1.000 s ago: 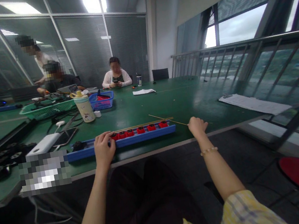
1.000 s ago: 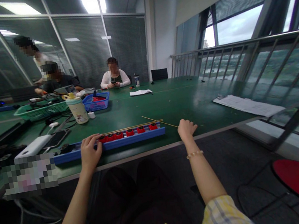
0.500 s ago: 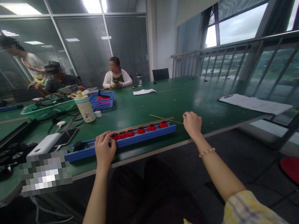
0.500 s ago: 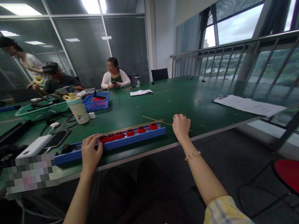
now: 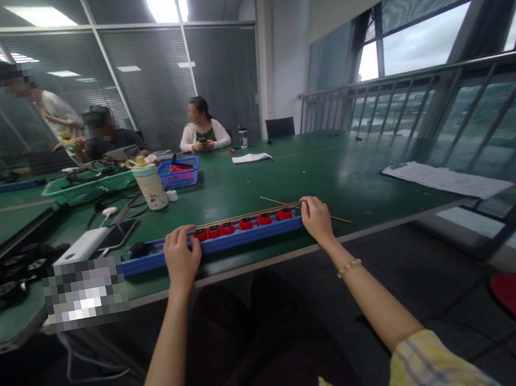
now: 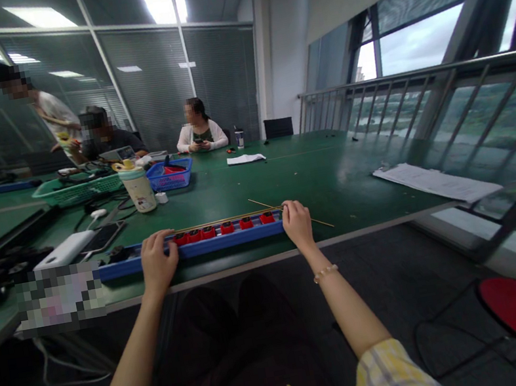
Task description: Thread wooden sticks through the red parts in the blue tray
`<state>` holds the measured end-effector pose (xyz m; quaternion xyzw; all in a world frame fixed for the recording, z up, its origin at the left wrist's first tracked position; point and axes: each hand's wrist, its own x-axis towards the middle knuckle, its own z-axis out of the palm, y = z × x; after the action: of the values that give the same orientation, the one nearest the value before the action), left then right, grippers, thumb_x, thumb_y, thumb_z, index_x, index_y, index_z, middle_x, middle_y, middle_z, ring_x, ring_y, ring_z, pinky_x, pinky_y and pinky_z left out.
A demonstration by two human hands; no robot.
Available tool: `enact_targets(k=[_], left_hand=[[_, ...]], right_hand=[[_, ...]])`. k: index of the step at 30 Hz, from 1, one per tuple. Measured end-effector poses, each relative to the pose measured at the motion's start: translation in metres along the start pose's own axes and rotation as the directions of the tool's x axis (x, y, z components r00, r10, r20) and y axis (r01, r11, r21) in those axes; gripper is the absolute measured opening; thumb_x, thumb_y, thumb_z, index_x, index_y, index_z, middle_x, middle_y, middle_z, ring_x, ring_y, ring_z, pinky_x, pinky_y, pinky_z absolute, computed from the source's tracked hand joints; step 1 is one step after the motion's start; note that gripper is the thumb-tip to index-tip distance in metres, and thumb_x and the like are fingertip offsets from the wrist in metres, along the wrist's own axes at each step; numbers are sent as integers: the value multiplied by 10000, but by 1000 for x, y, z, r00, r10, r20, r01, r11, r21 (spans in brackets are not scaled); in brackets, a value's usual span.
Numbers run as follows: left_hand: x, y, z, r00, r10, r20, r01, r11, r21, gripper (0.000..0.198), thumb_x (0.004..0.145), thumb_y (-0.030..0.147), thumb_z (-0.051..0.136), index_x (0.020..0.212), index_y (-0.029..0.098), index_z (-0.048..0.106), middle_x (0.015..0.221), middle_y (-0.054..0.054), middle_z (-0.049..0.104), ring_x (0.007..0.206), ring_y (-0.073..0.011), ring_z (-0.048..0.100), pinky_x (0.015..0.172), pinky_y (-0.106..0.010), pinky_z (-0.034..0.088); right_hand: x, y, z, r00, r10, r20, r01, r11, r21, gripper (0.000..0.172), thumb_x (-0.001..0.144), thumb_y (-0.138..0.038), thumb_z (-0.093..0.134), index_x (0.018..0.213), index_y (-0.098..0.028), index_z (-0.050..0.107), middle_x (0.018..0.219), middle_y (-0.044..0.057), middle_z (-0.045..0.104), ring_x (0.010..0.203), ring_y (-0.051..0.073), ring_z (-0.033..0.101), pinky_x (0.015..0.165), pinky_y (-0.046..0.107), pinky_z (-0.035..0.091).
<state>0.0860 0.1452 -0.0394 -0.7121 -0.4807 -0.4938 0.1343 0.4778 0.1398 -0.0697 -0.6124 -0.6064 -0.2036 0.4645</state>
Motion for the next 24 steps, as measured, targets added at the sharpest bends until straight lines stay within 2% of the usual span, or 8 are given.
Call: enact_targets(k=[6,13,18,24], left_hand=[[1,1,-1,998,-56,-3,56,996,73,182,862,222,451,958,193,603,971,-100,637,978,-282,563,918,-435,448],[1,-1,0,998,-56,-34,59,995,75,147,849,206,448,922,200,576,937,-93,633,950,-280,565,899,-430,443],[2,-2,1,998,-55,6,55,997,49,115,842,202,450,865,211,562,913,-86,633,935,-273,563,895,-425,446],[1,-3,2,998,-67,1,67,996,62,148,842,205,448,916,207,577,926,-89,639,941,-279,566,889,-426,442]], right_hand=[[-1,-4,-1,994,-60,88,51,994,101,284,978,-298,352,1053,-182,600,990,124,654,930,240,596,835,357,444],[-1,-4,-1,993,-53,104,43,995,90,269,979,-331,379,1054,-183,591,951,112,638,873,240,590,817,372,461],[-1,-3,0,993,-49,107,34,990,136,304,998,-376,343,1033,-198,588,969,115,633,898,242,593,830,379,466],[0,0,2,995,-30,91,15,988,156,306,997,-410,353,991,-211,586,954,111,643,912,247,602,831,379,463]])
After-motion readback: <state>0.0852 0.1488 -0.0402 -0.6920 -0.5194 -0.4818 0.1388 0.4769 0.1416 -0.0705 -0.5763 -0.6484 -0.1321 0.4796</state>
